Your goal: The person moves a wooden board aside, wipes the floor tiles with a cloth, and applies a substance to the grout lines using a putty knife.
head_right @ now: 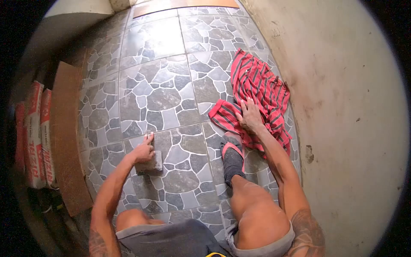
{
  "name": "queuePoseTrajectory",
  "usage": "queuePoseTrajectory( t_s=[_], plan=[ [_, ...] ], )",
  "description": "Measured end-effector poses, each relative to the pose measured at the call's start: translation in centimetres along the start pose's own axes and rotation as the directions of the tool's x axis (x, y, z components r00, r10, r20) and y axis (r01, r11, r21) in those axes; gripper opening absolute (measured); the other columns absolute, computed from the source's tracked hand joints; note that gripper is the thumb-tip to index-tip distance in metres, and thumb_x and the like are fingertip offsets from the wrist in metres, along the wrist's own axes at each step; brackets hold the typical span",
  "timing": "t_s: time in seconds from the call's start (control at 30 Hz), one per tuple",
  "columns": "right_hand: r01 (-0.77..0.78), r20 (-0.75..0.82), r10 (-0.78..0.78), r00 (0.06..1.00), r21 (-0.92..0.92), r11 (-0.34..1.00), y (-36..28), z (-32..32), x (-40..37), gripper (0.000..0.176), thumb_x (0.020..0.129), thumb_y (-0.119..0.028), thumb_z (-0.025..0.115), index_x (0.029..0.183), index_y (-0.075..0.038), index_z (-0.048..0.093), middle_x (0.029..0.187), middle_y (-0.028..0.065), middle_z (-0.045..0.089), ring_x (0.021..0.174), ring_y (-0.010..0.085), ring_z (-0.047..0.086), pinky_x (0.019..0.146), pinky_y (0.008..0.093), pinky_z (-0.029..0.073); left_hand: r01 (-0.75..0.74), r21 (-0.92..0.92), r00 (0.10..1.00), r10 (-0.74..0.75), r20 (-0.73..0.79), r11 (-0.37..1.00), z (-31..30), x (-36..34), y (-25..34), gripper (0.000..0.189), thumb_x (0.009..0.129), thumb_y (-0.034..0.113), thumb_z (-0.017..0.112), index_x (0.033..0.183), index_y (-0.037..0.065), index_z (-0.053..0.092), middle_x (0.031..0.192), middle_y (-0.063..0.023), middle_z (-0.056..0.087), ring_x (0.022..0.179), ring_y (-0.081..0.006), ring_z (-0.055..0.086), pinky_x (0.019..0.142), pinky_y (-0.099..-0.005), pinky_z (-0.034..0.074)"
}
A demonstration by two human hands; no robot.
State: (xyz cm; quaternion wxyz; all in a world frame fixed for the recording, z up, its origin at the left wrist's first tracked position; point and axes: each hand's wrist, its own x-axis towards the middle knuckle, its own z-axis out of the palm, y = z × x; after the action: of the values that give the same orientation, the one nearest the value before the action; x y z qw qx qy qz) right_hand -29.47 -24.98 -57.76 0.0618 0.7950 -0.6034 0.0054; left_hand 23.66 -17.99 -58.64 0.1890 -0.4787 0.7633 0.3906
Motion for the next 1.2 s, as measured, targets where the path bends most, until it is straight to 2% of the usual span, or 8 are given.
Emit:
queuePoseTrajectory(
  t_s=[0.17,0.37,0.43,0.63,0.77,0.9,1.03,1.2],
  plan=[
    [-0.114,0.248,0.141,0.958,-0.12,0.986,1.3,2.0,4.3,0.086,0.096,-0.063,0.045,0.155,-0.003,0.028,0.158,0.0306,0.025,0.147,0.0443,0.025,0.115,0.0616,0.024,0.025,0.045,0.997,-0.029,0.078,0.999,-1.2,-0.1,0.3,0.036,0.095,0.029,0.056,0.102,-0.003,0.069,0.166,-0.0216,0.006,0.149,-0.05,0.014,0.108,-0.0705,0.033],
    [-0.144,0.127,0.158,0.979,-0.111,0.983,-1.2,5.6,7.7,0.083,0.098,-0.06,0.042,0.152,0.002,0.034,0.154,0.035,0.029,0.146,0.0477,0.026,0.115,0.0622,0.025,0.054,0.011,0.991,-0.052,-0.12,0.998,0.2,-0.9,2.4,0.033,0.093,0.027,0.058,0.094,-0.004,0.069,0.165,-0.0233,0.009,0.148,-0.0518,0.017,0.11,-0.0685,0.032],
    [-0.032,0.144,0.063,0.988,-0.209,0.977,-3.6,5.7,7.5,0.081,0.098,-0.058,0.044,0.144,0.008,0.044,0.151,0.0353,0.034,0.145,0.0478,0.027,0.115,0.0618,0.025,0.071,-0.033,0.984,-0.075,-0.161,0.997,0.1,-1.1,3.1,0.033,0.092,0.027,0.059,0.093,-0.004,0.069,0.165,-0.0231,0.011,0.148,-0.0505,0.017,0.11,-0.0683,0.031],
    [0.371,0.156,-0.413,0.897,0.239,0.897,-12.0,2.7,4.9,0.079,0.093,-0.053,0.055,0.134,0.014,0.049,0.147,0.0374,0.036,0.145,0.049,0.027,0.115,0.0627,0.02,0.104,-0.089,0.977,-0.118,-0.175,0.991,-0.9,-1.2,3.7,0.026,0.092,0.022,0.06,0.087,-0.003,0.067,0.165,-0.0215,0.012,0.149,-0.0481,0.018,0.112,-0.0656,0.03],
    [0.505,0.158,-0.558,0.815,0.279,0.817,-13.3,2.7,11.9,0.073,0.095,-0.054,0.051,0.144,0.001,0.046,0.151,0.0305,0.038,0.146,0.0438,0.028,0.114,0.0621,0.024,0.162,-0.128,0.979,-0.176,-0.108,0.979,-2.5,-1.2,4.1,0.026,0.091,0.022,0.06,0.089,-0.002,0.069,0.166,-0.0151,0.017,0.149,-0.0425,0.023,0.113,-0.0649,0.031],
    [0.494,-0.014,-0.501,0.866,0.192,0.848,-13.1,6.8,26.8,0.064,0.098,-0.041,0.047,0.148,-0.002,0.041,0.151,0.0286,0.038,0.144,0.0421,0.033,0.112,0.0605,0.029,0.216,-0.159,0.962,-0.238,-0.131,0.963,-2.5,-1.0,4.6,0.024,0.092,0.019,0.061,0.084,-0.003,0.066,0.166,-0.014,0.018,0.149,-0.042,0.023,0.112,-0.0642,0.032],
    [0.467,-0.179,-0.448,0.876,0.081,0.881,-13.1,10.0,40.2,0.067,0.099,-0.049,0.045,0.146,-0.001,0.043,0.152,0.0294,0.036,0.142,0.0428,0.035,0.112,0.0604,0.03,0.282,-0.163,0.947,-0.301,-0.112,0.946,-2.8,-0.6,5.2,0.023,0.091,0.019,0.061,0.084,-0.003,0.066,0.166,-0.0118,0.02,0.149,-0.041,0.025,0.112,-0.0633,0.031],
    [0.465,-0.086,-0.457,0.885,0.184,0.866,-11.7,9.3,33.1,0.066,0.098,-0.046,0.048,0.144,0.001,0.045,0.154,0.0302,0.033,0.146,0.0434,0.03,0.116,0.0613,0.023,0.34,-0.177,0.921,-0.365,-0.137,0.924,-2.7,-0.5,5.8,0.022,0.09,0.018,0.061,0.087,-0.004,0.067,0.166,-0.0094,0.022,0.148,-0.04,0.027,0.113,-0.0624,0.03]
  ],
)
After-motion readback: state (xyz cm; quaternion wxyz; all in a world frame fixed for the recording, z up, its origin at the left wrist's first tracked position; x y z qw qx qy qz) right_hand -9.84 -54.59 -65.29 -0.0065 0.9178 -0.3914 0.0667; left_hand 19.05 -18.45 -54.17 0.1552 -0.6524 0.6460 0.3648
